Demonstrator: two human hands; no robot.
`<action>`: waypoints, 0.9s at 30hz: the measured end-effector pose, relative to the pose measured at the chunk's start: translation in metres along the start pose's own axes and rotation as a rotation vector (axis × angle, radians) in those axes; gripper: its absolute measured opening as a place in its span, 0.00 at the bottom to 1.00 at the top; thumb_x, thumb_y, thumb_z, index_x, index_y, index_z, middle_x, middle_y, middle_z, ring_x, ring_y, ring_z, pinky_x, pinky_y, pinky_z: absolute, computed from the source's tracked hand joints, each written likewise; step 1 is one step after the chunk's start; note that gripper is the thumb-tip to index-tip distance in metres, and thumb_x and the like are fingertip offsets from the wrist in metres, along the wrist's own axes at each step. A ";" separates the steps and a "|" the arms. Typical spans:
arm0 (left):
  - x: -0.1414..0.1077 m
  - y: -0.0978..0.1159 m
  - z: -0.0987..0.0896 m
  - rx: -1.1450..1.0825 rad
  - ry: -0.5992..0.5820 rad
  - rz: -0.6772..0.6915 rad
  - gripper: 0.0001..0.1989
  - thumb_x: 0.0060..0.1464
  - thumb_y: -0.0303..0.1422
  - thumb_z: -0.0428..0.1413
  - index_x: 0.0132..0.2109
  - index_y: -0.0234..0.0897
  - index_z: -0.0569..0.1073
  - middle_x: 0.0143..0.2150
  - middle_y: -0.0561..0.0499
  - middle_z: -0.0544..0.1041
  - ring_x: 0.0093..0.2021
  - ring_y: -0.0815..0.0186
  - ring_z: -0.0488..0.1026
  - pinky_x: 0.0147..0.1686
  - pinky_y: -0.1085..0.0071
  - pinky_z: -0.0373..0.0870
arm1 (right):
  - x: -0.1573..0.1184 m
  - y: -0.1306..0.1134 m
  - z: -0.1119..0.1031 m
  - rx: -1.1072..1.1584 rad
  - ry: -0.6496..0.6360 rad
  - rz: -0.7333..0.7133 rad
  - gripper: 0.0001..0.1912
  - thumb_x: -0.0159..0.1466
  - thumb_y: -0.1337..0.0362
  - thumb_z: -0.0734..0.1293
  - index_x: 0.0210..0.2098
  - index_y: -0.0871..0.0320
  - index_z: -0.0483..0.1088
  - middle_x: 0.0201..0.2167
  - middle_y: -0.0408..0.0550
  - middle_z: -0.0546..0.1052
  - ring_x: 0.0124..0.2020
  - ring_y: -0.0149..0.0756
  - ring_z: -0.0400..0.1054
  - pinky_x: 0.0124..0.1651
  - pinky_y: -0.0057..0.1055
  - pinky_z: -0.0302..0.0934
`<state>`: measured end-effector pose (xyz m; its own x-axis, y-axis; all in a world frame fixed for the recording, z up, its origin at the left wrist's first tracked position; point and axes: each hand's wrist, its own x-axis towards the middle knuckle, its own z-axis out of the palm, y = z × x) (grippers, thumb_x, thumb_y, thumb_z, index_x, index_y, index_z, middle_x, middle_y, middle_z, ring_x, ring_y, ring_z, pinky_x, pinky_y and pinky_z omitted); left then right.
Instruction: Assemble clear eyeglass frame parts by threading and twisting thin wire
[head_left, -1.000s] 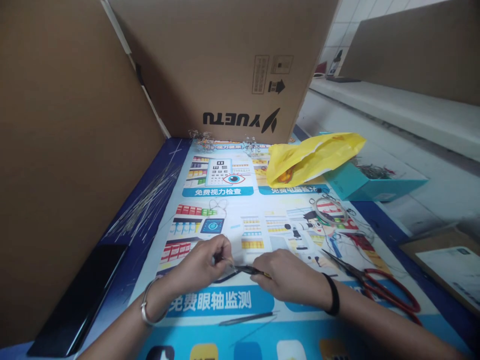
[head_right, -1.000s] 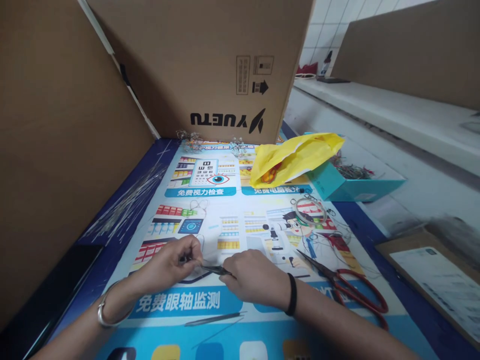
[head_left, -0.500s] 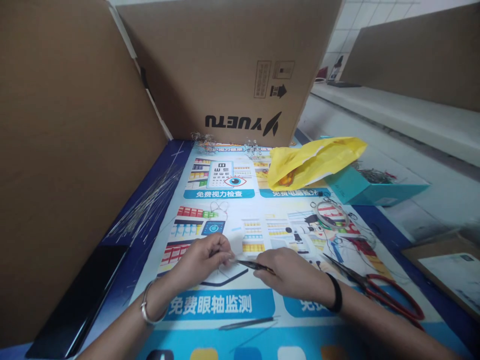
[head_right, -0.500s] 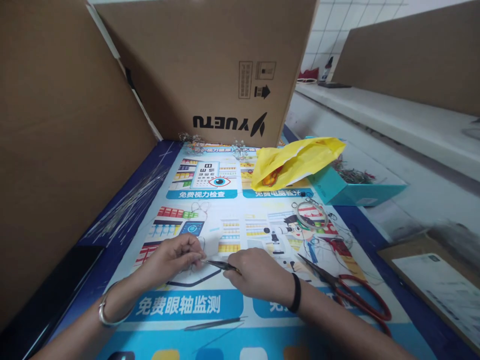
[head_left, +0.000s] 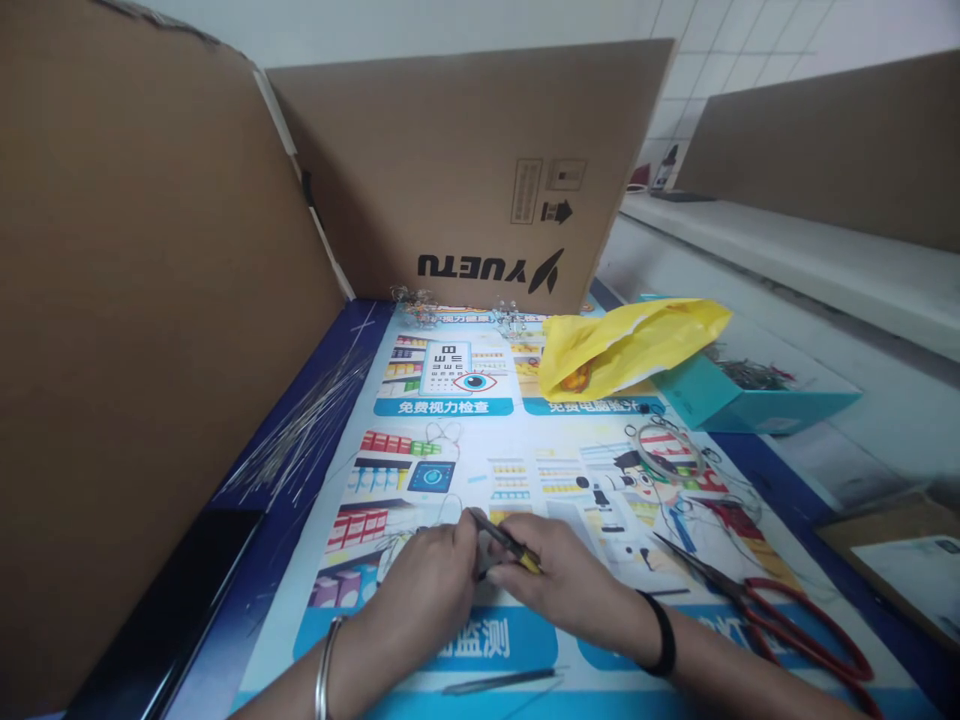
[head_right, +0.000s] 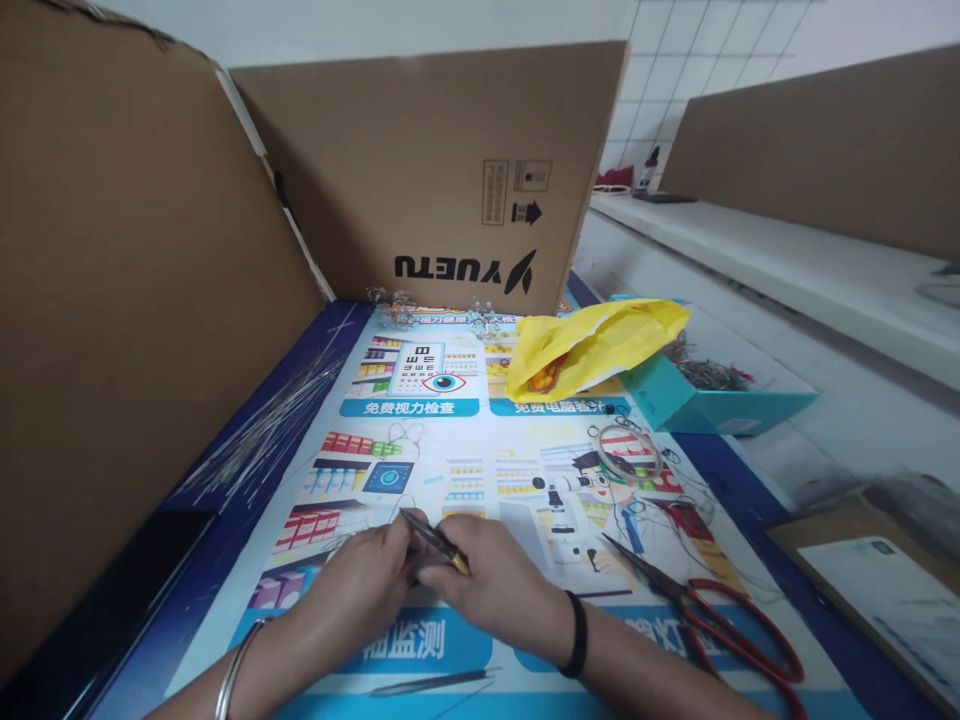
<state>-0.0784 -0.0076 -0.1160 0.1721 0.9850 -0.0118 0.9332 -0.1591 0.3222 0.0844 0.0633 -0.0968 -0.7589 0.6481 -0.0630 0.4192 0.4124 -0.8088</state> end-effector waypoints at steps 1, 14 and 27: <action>0.000 0.001 0.001 0.013 -0.005 -0.002 0.16 0.49 0.21 0.46 0.46 0.33 0.61 0.31 0.43 0.76 0.29 0.57 0.73 0.25 0.68 0.61 | 0.000 0.000 0.002 0.030 0.000 -0.002 0.04 0.53 0.68 0.63 0.24 0.58 0.61 0.24 0.39 0.66 0.28 0.28 0.60 0.29 0.23 0.50; 0.003 0.009 -0.009 -0.152 -0.030 -0.136 0.20 0.48 0.24 0.47 0.51 0.30 0.58 0.33 0.41 0.78 0.30 0.55 0.74 0.22 0.70 0.55 | 0.009 0.003 0.011 0.263 -0.035 0.025 0.01 0.52 0.68 0.62 0.24 0.59 0.65 0.24 0.39 0.69 0.28 0.29 0.62 0.31 0.22 0.55; 0.055 -0.078 -0.069 -0.270 0.241 -0.111 0.06 0.51 0.29 0.48 0.34 0.38 0.71 0.32 0.52 0.75 0.32 0.65 0.71 0.32 0.73 0.63 | 0.068 0.003 -0.027 0.377 0.161 0.053 0.06 0.54 0.64 0.62 0.25 0.60 0.64 0.19 0.39 0.64 0.22 0.27 0.59 0.27 0.25 0.54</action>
<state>-0.1634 0.0637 -0.0759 -0.0340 0.9878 0.1519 0.8199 -0.0593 0.5695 0.0477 0.1262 -0.0876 -0.6410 0.7663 -0.0421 0.2212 0.1320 -0.9662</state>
